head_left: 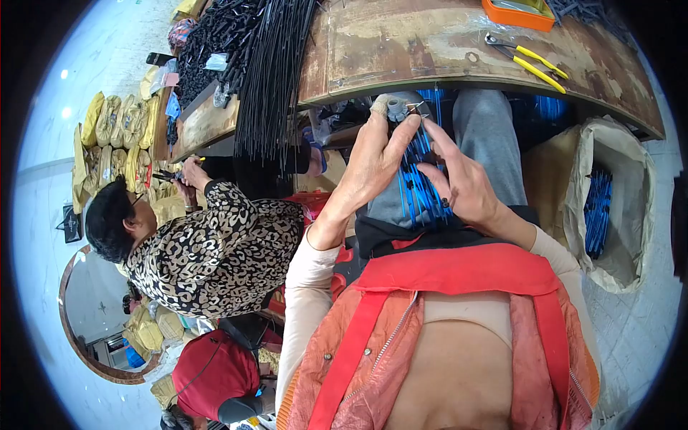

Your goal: Bundling plastic components together and trimming the ties with pliers at a workbench.

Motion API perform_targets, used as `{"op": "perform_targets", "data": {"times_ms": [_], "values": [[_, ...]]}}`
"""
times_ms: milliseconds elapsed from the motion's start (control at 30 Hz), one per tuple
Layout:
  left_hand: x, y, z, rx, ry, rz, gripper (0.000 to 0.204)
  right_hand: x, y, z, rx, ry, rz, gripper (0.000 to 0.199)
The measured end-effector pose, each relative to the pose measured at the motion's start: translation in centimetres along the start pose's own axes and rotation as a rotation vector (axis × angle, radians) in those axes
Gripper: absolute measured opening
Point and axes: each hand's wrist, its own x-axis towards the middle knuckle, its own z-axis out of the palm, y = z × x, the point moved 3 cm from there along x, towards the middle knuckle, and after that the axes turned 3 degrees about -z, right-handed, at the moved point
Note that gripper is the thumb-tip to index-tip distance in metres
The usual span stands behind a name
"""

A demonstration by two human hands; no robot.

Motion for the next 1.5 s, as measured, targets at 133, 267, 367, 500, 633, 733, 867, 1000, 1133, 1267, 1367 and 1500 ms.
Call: {"op": "perform_targets", "data": {"times_ms": [133, 267, 367, 500, 633, 733, 867, 1000, 1133, 1267, 1367, 1500], "values": [[-0.1, -0.2, -0.1, -0.036, -0.022, -0.025, 0.027, -0.1, 0.0, -0.6, 0.083, -0.013, -0.019, 0.063], [-0.2, -0.1, 0.0, -0.146, -0.082, -0.026, 0.026, -0.5, 0.3, -0.2, 0.309, -0.042, 0.142, 0.058], [-0.3, -0.5, -0.2, -0.173, -0.095, 0.007, 0.027, -0.7, 0.4, -0.2, 0.390, -0.089, 0.230, 0.057], [-0.4, -0.1, -0.5, -0.177, -0.168, 0.014, 0.025, -1.1, 0.8, 0.6, 0.575, -0.074, 0.346, 0.054], [-0.2, 0.1, -0.8, -0.105, -0.176, 0.029, 0.024, -1.0, 1.4, 0.5, 0.556, -0.105, 0.342, 0.052], [-0.2, -0.1, -0.8, -0.153, -0.138, 0.054, 0.028, -0.6, 0.7, 0.4, 0.548, -0.105, 0.343, 0.052], [-0.8, 0.5, -0.4, -0.065, -0.104, -0.022, 0.024, -0.8, 0.1, 0.5, 0.565, 0.006, 0.340, 0.044], [-1.0, 1.1, -0.8, 0.031, -0.148, -0.002, 0.025, -0.9, 0.2, 0.1, 0.781, 0.093, 0.550, 0.034], [-1.2, 0.1, -1.4, -0.060, -0.132, -0.071, 0.025, -0.2, 0.5, -0.1, 0.402, -0.034, 0.541, 0.033], [-1.1, 0.3, -1.5, 0.008, -0.165, -0.112, 0.030, -0.5, 0.3, 0.2, 0.422, 0.075, 0.492, 0.029], [-1.0, 0.5, -1.2, -0.154, -0.254, -0.097, 0.029, -0.5, 0.3, 0.2, 0.365, 0.070, 0.363, 0.021], [-1.1, 0.5, -0.9, -0.207, -0.225, -0.118, 0.031, -0.2, -0.3, -0.3, 0.178, 0.010, 0.276, 0.014]]}}
